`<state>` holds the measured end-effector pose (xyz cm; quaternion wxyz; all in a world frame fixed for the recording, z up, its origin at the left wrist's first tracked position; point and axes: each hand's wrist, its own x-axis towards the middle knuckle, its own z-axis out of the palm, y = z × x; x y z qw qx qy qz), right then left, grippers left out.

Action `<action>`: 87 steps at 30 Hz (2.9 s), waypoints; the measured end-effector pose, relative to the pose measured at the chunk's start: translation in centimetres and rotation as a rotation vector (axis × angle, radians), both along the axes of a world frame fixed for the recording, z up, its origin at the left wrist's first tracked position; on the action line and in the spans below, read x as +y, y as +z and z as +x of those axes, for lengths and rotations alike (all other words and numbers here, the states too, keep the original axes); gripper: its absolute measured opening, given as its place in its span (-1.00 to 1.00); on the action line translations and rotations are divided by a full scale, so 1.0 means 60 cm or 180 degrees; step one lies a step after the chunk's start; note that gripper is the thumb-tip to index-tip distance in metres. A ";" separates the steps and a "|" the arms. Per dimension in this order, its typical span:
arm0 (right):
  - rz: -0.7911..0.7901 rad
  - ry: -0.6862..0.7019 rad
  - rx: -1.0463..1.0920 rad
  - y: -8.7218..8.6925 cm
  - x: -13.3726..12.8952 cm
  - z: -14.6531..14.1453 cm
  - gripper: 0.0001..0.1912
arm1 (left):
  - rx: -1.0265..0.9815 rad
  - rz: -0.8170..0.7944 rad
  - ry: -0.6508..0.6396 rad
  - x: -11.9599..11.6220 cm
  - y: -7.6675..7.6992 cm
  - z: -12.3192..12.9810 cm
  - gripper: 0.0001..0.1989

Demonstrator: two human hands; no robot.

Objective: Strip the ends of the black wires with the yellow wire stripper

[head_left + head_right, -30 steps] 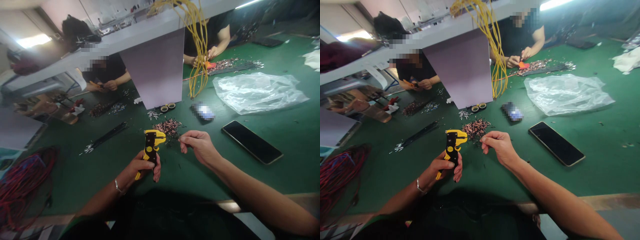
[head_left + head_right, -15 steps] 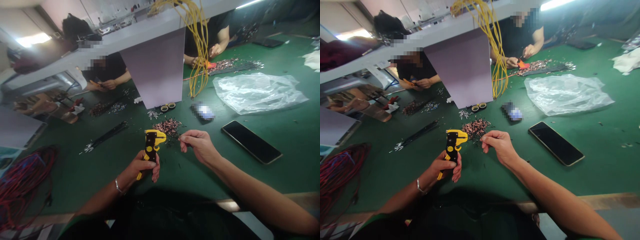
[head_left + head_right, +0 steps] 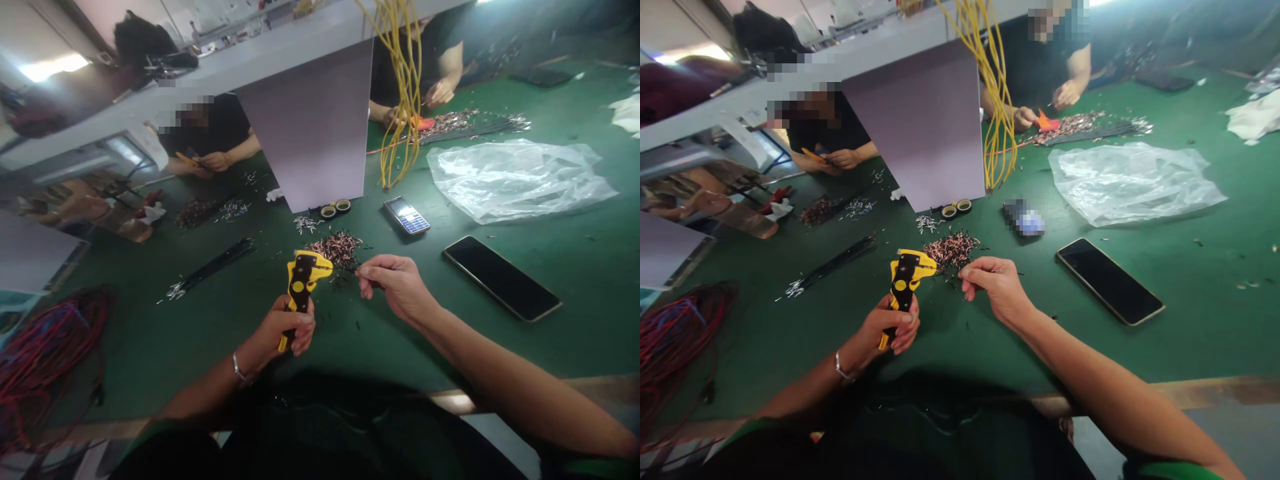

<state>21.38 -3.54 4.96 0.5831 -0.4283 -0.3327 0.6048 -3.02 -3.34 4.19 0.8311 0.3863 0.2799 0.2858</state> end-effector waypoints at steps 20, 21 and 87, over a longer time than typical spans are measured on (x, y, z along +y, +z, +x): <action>0.0002 0.0059 -0.0060 -0.005 0.001 0.002 -0.90 | 0.0044 0.0369 0.0422 0.031 0.029 -0.003 -0.74; 0.0012 0.0077 -0.0074 -0.005 0.000 0.002 -0.89 | 0.0056 0.0385 0.0380 0.033 0.028 -0.002 -0.74; 0.3682 -0.0191 -0.3631 0.000 -0.066 -0.029 -0.85 | 0.0710 0.1109 -0.0240 0.001 -0.006 0.013 -0.73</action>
